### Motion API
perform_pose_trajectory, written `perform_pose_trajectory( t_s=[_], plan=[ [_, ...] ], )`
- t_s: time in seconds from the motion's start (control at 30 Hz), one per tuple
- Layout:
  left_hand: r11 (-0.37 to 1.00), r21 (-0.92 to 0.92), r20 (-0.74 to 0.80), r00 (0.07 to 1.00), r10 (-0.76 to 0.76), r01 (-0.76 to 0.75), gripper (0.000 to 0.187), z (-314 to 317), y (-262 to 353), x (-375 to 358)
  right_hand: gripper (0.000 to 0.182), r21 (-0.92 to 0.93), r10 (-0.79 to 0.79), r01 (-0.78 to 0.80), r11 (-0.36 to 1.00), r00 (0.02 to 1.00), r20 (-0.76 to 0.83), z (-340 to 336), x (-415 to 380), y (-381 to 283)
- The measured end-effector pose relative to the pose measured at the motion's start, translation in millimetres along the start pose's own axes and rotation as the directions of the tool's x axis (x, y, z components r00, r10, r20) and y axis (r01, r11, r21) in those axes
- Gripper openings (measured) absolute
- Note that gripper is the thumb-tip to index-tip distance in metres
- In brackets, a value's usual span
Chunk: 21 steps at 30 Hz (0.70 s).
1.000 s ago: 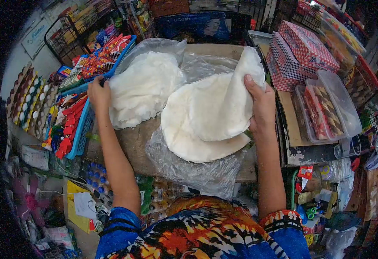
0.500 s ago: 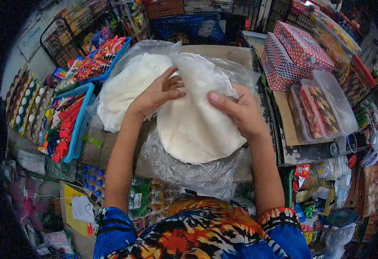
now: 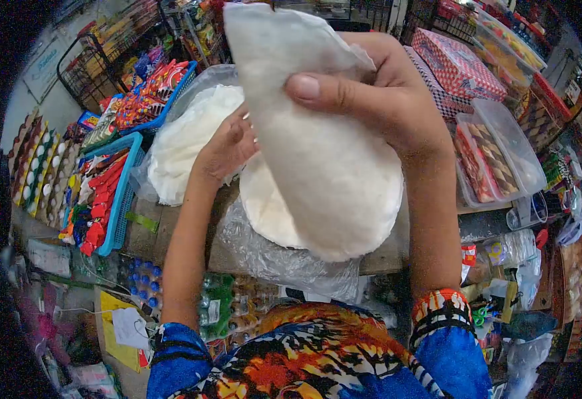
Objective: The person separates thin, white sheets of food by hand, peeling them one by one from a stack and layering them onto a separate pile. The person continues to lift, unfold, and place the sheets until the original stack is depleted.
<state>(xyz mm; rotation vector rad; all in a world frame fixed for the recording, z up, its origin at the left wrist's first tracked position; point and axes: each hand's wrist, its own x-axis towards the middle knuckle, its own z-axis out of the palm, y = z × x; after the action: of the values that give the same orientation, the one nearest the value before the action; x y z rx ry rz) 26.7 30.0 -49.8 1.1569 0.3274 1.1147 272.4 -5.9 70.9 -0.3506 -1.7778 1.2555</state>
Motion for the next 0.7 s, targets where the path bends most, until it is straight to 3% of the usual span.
perform_pose_trajectory(
  t_s=[0.07,0.13,0.17,0.2,0.27,0.3,0.33,0.37,0.4,0.43,0.47,0.53,0.6,0.7],
  plan=[
    [1.0,-0.015,0.051,0.999,-0.009,0.01,0.077,-4.0,2.9,-1.9,0.027,0.019,-0.055,0.055,0.998,0.998,-0.035,4.9,3.5,-3.0],
    [0.999,0.049,-0.062,0.998,0.005,-0.002,0.064,-25.3,2.1,-4.4,0.023,0.094,-0.093,0.1,0.991,0.993,-0.075,1.1,8.2,-6.5],
    [0.99,0.133,-0.107,0.992,0.061,-0.047,0.047,-30.6,0.6,-4.9,0.027,0.016,-0.049,0.052,0.999,0.99,-0.131,-6.3,10.5,-2.9],
    [0.99,0.131,-0.106,0.993,0.061,-0.047,0.047,-28.8,3.0,-3.7,0.027,0.015,-0.048,0.051,0.999,0.99,-0.132,-14.8,12.5,3.6],
    [0.915,0.37,-0.401,0.916,-0.001,0.163,0.041,-19.5,12.1,0.6,0.023,-0.107,0.083,-0.095,0.99,0.99,-0.116,-33.2,15.6,25.4],
    [0.914,0.32,-0.461,0.884,-0.079,0.249,0.044,-14.9,11.9,3.2,0.025,-0.176,0.118,-0.134,0.975,0.988,-0.102,-39.4,16.8,39.7],
    [0.916,0.318,-0.468,0.881,-0.075,0.247,0.044,-20.1,3.8,4.9,0.025,-0.301,0.256,-0.279,0.912,0.96,-0.114,-53.0,16.9,56.4],
    [0.937,0.164,-0.437,0.875,-0.211,0.308,0.046,-30.8,-8.9,6.4,0.025,-0.479,0.257,-0.314,0.82,0.949,-0.183,-53.6,16.8,73.6],
    [0.929,0.011,-0.383,0.86,-0.339,0.371,0.049,-36.5,-17.0,7.2,0.027,-0.618,0.216,-0.28,0.735,0.96,-0.177,-63.8,14.9,102.1],
    [0.916,0.005,-0.414,0.835,-0.363,0.401,0.052,-34.7,-19.8,8.4,0.032,-0.769,0.224,-0.246,0.591,0.965,-0.137,-72.4,12.3,123.6],
    [0.913,0.008,-0.414,0.833,-0.368,0.407,0.052,-32.8,-17.4,8.3,0.037,-0.776,0.251,-0.228,0.588,0.963,-0.092,-82.6,9.9,156.0],
    [0.922,-0.012,-0.563,0.759,-0.327,0.388,0.053,-25.2,-16.7,11.9,0.038,-0.796,0.116,-0.27,0.541,0.962,-0.247,-66.5,-3.2,181.7],
    [0.92,-0.079,-0.485,0.792,-0.371,0.383,0.048,-30.1,-19.2,13.0,0.038,-0.785,0.133,-0.302,0.54,0.952,-0.275,-66.1,-2.4,185.1],
    [0.912,0.076,-0.501,0.806,-0.315,0.403,0.041,-22.4,-17.9,10.4,0.038,-0.763,0.146,-0.318,0.562,0.947,-0.287,-64.2,-2.5,185.9]
  ],
)
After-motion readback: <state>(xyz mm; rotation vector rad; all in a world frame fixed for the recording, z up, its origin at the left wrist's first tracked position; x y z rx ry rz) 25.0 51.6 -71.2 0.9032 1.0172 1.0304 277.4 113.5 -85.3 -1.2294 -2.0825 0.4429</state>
